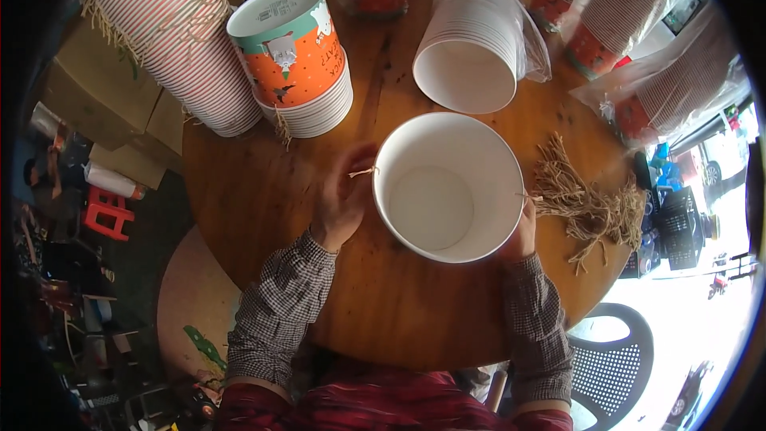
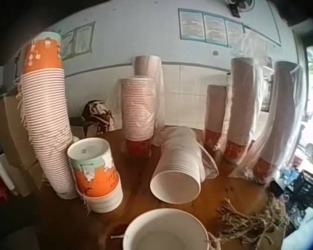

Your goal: Threading and knotting string handles onto Halloween-themed paper buckets.

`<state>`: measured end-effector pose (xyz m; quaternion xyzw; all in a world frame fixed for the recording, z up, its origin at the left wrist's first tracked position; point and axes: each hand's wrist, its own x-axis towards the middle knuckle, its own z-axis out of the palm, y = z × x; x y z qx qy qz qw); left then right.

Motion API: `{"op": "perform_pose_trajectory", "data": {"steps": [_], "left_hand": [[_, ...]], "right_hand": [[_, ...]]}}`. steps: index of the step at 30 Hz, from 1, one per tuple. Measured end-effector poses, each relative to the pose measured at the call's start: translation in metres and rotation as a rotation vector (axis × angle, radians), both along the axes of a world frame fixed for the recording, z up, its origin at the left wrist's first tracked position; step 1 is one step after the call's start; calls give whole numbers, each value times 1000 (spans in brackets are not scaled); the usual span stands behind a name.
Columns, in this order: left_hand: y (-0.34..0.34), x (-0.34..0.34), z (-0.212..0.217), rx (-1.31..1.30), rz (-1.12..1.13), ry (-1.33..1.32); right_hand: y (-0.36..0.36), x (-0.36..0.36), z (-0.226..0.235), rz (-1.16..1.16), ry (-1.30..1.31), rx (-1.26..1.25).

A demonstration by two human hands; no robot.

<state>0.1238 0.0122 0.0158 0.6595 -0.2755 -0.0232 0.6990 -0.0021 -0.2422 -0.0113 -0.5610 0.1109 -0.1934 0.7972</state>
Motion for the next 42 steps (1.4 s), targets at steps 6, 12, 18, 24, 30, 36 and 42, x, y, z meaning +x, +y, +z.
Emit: {"op": "perform_pose_trajectory", "data": {"steps": [6, 12, 18, 24, 30, 36, 42], "left_hand": [[1, -12, 9, -182, 414, -207], [14, -51, 41, 221, 158, -1079], [1, -46, 14, 184, 148, -925], [7, -39, 9, -137, 157, -308], [1, -33, 4, -143, 143, -254], [-5, -37, 14, -209, 246, 2], [7, -29, 21, -308, 222, 160]], "right_hand": [[8, -5, 13, 7, 43, -28], [6, -2, 11, 2, 54, -41], [3, 2, 5, -43, 103, -117], [12, 2, 11, 94, 186, -124], [38, 3, 20, 79, -120, -225], [50, -4, 16, 135, -48, -186], [71, -1, 25, -192, -225, -896]]}}
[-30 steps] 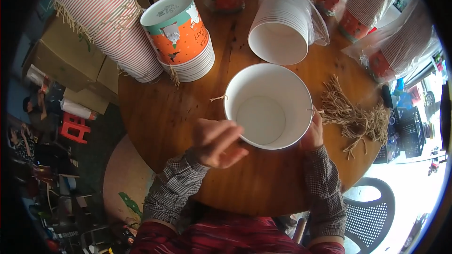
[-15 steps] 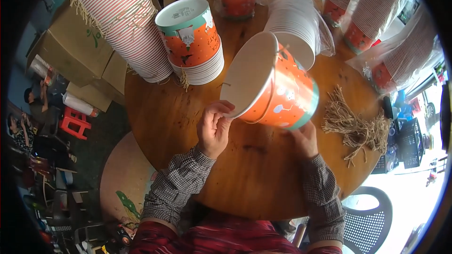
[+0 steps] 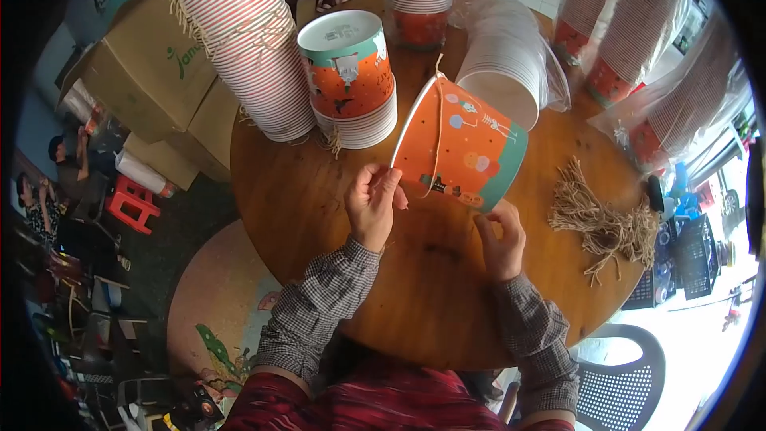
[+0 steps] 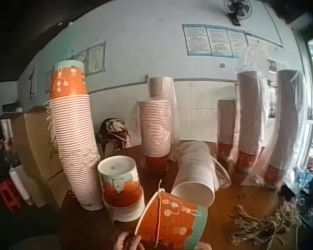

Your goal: Threading and knotting string handles onto Halloween-themed paper buckets.

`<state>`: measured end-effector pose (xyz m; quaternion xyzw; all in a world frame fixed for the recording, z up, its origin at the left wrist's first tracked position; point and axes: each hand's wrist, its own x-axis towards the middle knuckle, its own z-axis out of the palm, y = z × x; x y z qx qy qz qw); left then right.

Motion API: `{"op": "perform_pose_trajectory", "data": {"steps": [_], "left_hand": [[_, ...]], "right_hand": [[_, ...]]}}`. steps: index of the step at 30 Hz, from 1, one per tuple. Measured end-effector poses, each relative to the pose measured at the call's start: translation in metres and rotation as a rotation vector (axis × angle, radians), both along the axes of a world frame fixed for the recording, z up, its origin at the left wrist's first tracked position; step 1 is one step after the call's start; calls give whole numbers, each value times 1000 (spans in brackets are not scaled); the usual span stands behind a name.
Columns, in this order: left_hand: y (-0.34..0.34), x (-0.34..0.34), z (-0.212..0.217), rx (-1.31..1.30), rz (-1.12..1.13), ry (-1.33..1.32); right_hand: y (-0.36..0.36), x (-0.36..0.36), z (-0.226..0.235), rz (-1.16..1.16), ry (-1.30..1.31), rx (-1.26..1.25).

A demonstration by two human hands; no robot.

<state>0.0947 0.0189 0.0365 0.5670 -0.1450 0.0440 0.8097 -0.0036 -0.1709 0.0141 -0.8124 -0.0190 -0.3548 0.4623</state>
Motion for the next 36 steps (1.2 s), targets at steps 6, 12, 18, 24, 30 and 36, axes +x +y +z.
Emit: {"op": "perform_pose_trajectory", "data": {"steps": [6, 12, 18, 24, 30, 36], "left_hand": [[-9, -5, 10, 71, 41, -538], [0, -4, 4, 511, -200, -773], [-9, 4, -22, 686, -208, -771], [-13, 6, -42, 802, -316, -748], [-8, 7, -43, 822, -315, -726], [-13, 9, -41, 823, -244, -705]], "right_hand": [[20, 22, 8, -39, -86, 152], [25, 63, 21, 26, -166, 300], [2, 118, 95, 60, -232, 79], [3, 177, 184, 18, -100, -293], [54, 216, 243, 3, -41, -738], [92, 241, 261, -101, 111, -956]]}}
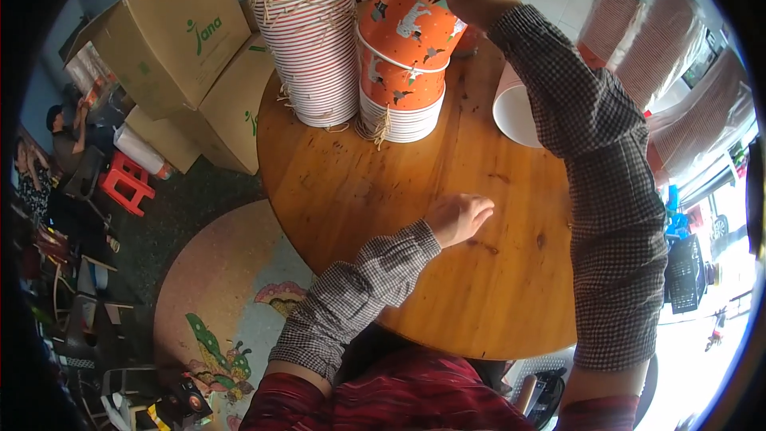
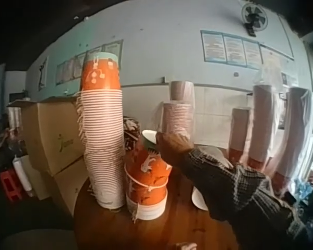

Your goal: Threading and knotting string handles onto Halloween-themed paper buckets.

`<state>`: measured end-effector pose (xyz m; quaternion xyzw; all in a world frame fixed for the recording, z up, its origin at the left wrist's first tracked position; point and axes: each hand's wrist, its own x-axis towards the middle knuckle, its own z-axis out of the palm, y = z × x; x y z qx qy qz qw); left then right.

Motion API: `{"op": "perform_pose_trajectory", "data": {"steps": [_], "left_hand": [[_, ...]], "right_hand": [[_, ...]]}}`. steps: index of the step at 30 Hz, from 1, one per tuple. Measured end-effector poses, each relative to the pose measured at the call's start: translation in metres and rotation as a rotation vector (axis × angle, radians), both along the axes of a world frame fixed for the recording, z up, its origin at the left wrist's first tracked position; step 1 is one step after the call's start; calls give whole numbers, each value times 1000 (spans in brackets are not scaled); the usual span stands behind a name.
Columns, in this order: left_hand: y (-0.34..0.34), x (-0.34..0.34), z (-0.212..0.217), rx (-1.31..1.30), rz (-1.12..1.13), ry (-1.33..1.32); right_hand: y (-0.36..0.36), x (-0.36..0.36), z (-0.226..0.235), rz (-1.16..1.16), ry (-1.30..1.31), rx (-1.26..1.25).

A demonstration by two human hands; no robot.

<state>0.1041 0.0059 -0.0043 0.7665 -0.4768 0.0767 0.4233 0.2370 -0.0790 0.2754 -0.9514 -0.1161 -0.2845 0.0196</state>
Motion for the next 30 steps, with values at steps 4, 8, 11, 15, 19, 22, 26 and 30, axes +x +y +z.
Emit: {"op": "perform_pose_trajectory", "data": {"steps": [4, 8, 11, 15, 19, 22, 26, 30], "left_hand": [[4, 22, -1, -343, 311, -18], [21, 47, 12, -259, 475, -166], [24, 54, 19, -174, 526, -162], [36, 66, 14, -103, 602, -226], [37, 69, 14, -72, 594, -225], [36, 70, 13, -74, 591, -222], [34, 71, 14, -80, 574, -234], [38, 71, 14, -83, 577, -216]], "right_hand": [[16, 7, 3, 81, 5, 20], [25, 21, 13, 24, 87, 114], [22, 34, 18, 53, -3, 13], [31, 25, -3, 401, -185, 62], [53, 30, -12, 79, -42, -53], [61, 34, -18, 71, 9, -66], [59, 46, -37, 122, -100, -260], [78, 24, -46, 65, 12, -205]]}}
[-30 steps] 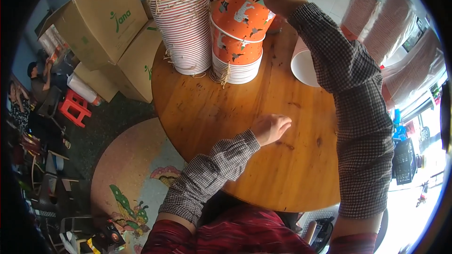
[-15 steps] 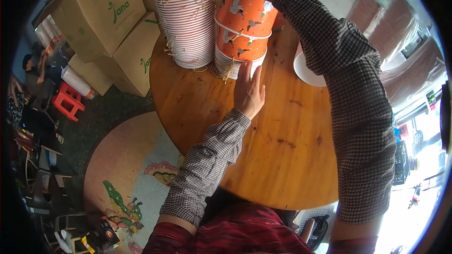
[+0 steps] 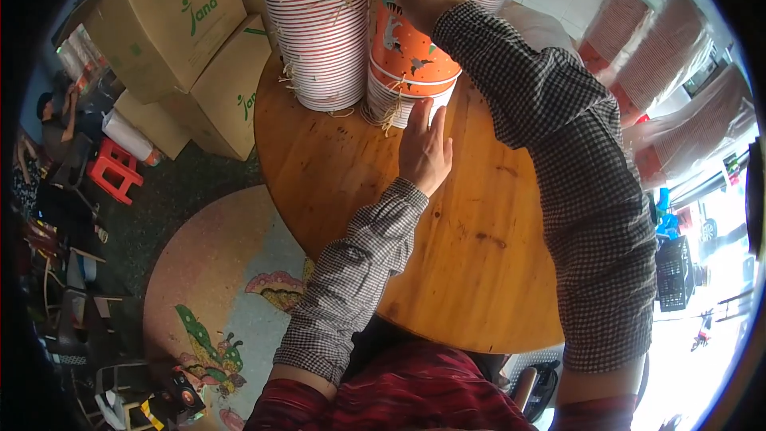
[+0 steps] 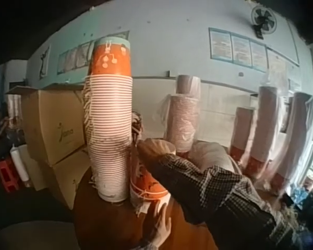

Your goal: Threading and knotting string handles onto Halloween-themed paper buckets.

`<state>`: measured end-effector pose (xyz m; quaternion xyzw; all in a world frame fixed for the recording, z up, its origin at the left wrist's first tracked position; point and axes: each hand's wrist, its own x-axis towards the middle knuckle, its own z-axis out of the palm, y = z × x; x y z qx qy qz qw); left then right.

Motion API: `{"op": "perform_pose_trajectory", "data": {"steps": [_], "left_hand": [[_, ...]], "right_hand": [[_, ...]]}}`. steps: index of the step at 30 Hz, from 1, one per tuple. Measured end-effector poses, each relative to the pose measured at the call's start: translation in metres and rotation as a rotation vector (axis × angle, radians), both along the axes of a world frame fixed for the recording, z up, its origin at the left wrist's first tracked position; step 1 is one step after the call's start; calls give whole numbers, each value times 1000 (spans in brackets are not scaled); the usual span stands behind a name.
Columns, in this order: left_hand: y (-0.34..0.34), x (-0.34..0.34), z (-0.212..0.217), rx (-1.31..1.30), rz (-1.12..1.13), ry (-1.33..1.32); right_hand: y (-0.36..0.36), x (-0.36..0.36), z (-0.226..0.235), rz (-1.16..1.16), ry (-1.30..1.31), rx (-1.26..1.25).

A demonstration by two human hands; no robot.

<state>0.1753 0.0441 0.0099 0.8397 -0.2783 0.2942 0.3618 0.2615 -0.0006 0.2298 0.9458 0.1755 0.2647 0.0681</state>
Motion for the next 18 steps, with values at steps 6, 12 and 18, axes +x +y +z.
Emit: {"op": "perform_pose_trajectory", "data": {"steps": [6, 12, 18], "left_hand": [[-2, 0, 2, -18, -4, 1], [-1, -2, 2, -24, -10, 1], [-1, -1, 0, -12, 1, 2]], "right_hand": [[-2, 3, -9, -11, -1, 8], [0, 0, -10, -7, 6, 19], [-4, -4, -9, 17, 58, 86]]}}
